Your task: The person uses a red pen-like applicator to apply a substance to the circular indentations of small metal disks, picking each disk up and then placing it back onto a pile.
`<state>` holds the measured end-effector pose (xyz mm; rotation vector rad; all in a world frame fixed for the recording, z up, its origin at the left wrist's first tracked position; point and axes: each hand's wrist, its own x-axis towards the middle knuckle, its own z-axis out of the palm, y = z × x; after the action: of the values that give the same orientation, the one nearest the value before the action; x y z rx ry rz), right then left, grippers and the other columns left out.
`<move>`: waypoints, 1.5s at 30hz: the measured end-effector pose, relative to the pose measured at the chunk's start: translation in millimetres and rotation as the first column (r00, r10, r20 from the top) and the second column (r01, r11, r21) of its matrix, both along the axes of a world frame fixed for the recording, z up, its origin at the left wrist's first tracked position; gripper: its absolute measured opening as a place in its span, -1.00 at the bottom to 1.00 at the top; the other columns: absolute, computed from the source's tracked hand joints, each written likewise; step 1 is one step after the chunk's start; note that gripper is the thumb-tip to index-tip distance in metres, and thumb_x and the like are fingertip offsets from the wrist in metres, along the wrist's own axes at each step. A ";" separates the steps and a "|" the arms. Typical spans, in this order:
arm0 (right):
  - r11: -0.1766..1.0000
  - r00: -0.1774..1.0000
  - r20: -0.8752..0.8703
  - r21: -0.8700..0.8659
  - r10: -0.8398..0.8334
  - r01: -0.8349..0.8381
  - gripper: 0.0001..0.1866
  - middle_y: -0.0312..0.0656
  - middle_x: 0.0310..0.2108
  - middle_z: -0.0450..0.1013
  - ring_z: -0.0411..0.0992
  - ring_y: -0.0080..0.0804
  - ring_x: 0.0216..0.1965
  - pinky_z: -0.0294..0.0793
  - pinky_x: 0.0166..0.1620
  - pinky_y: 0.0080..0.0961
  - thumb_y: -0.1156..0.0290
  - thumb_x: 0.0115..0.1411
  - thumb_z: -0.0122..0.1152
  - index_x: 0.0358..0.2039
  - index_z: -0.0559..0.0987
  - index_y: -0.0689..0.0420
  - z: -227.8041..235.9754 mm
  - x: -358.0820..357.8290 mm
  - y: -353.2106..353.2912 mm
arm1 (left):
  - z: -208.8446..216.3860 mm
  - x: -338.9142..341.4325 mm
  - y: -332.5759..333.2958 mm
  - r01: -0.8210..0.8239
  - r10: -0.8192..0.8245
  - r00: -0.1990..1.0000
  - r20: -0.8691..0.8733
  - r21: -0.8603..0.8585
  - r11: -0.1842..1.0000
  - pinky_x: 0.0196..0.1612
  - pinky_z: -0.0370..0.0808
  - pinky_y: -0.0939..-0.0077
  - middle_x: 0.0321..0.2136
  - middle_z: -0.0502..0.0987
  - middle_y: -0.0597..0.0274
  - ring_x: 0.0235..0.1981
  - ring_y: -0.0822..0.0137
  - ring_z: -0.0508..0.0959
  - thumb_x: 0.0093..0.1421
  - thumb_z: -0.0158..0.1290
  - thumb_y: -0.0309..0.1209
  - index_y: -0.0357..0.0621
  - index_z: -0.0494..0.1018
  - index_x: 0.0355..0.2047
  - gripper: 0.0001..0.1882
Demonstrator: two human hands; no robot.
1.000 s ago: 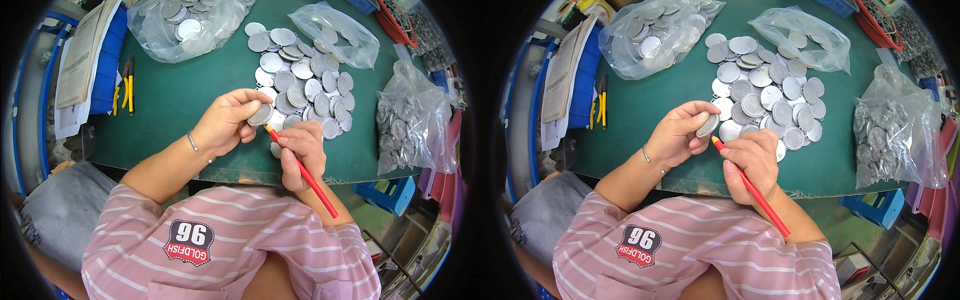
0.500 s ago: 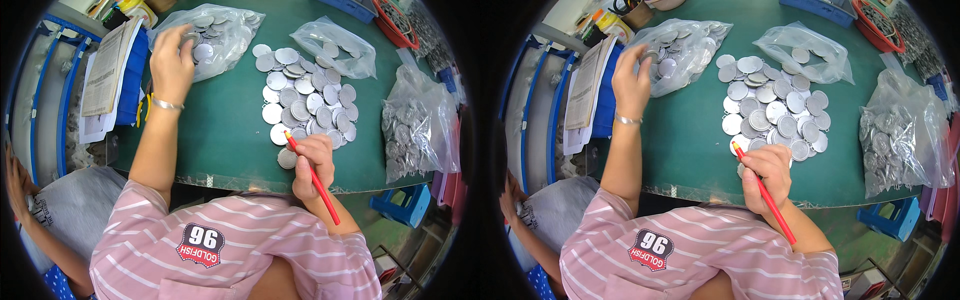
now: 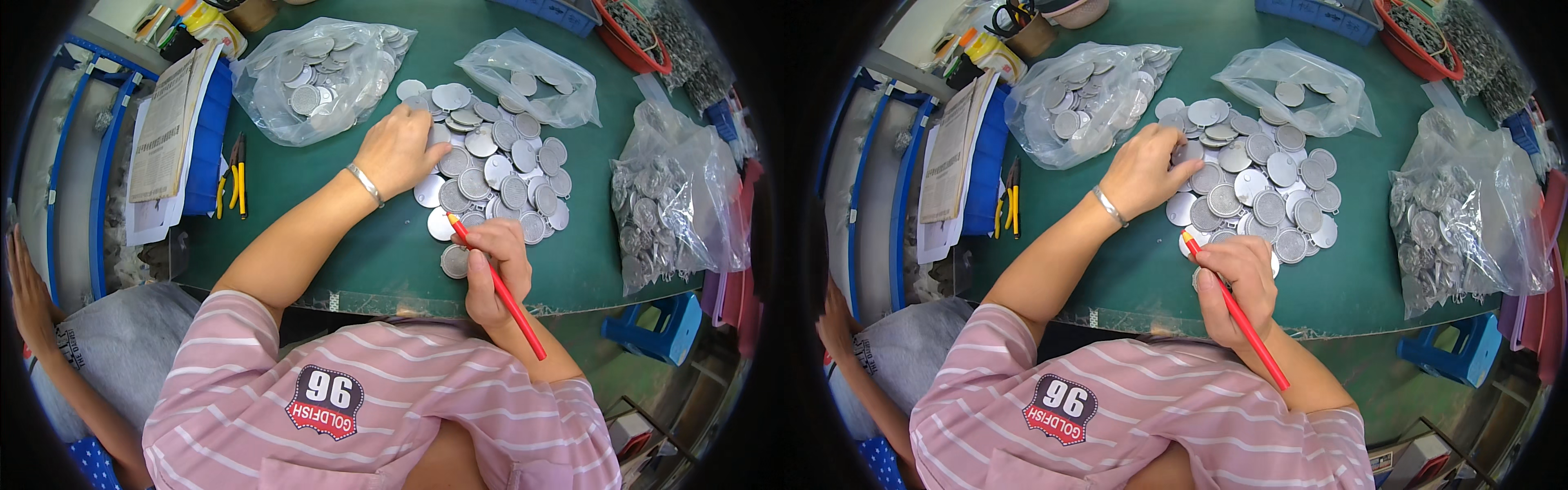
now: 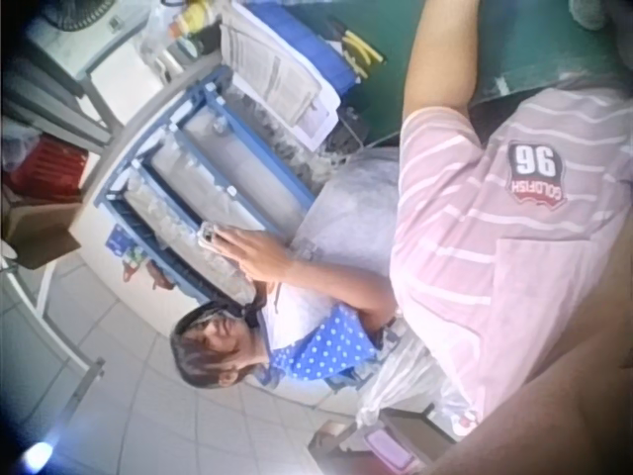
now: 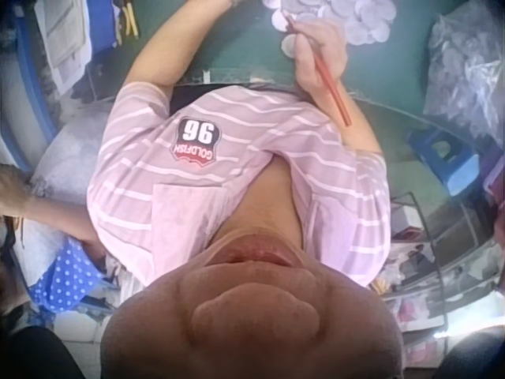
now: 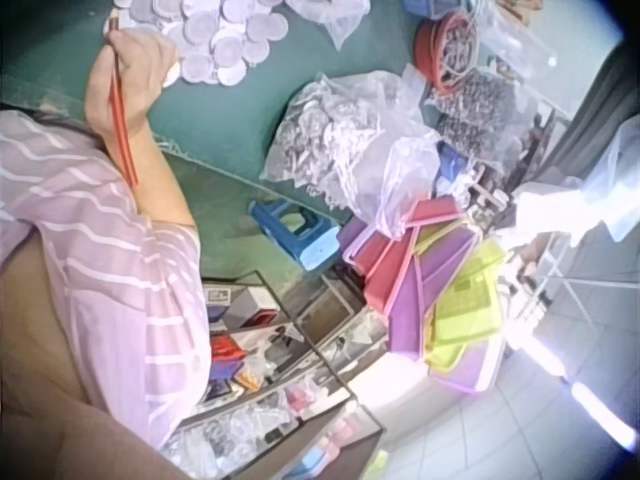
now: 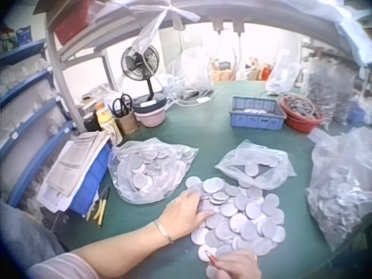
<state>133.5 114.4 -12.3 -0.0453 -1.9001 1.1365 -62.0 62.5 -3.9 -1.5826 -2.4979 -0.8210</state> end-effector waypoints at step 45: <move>0.996 0.985 0.153 -0.020 -0.084 0.088 -0.85 -0.21 -0.60 0.42 0.35 -0.37 -0.51 0.26 -0.36 -0.52 0.66 -0.05 0.18 -0.51 0.40 0.19 -9.5 -11.1 -3.5 | 0.9 40.2 -61.8 -0.230 -0.092 -0.011 0.996 0.087 0.969 -0.64 0.43 0.71 -0.58 0.49 0.25 -0.67 0.53 0.47 0.08 0.11 -0.45 -0.27 0.36 -0.20 -0.71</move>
<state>122.4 110.8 -21.8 -0.2329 -1.9961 1.1272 -21.8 0.7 -3.0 -0.5837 -2.7654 -3.0292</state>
